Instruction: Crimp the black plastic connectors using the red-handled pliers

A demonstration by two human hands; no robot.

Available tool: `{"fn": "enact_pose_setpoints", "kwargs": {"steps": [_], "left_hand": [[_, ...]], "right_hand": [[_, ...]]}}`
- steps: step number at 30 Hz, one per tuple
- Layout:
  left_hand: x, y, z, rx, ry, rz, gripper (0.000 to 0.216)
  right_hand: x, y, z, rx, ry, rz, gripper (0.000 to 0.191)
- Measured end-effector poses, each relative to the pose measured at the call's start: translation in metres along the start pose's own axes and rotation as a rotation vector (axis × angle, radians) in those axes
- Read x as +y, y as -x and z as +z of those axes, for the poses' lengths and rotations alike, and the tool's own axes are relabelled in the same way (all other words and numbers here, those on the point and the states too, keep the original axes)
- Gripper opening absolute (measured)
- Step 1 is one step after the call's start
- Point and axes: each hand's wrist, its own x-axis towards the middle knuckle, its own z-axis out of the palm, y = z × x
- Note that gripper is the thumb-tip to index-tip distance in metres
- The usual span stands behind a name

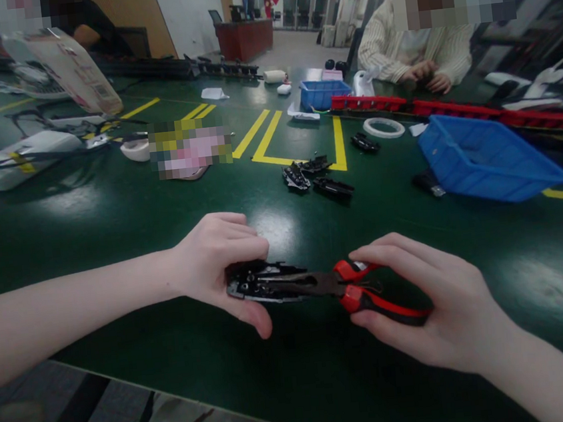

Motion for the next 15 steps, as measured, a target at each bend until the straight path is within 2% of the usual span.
{"fn": "enact_pose_setpoints", "kwargs": {"steps": [15], "left_hand": [[-0.0008,0.0008,0.0012,-0.017,-0.030,-0.025,0.063]], "right_hand": [[-0.0023,-0.0015,0.0000,0.013,-0.034,0.003,0.033]]}}
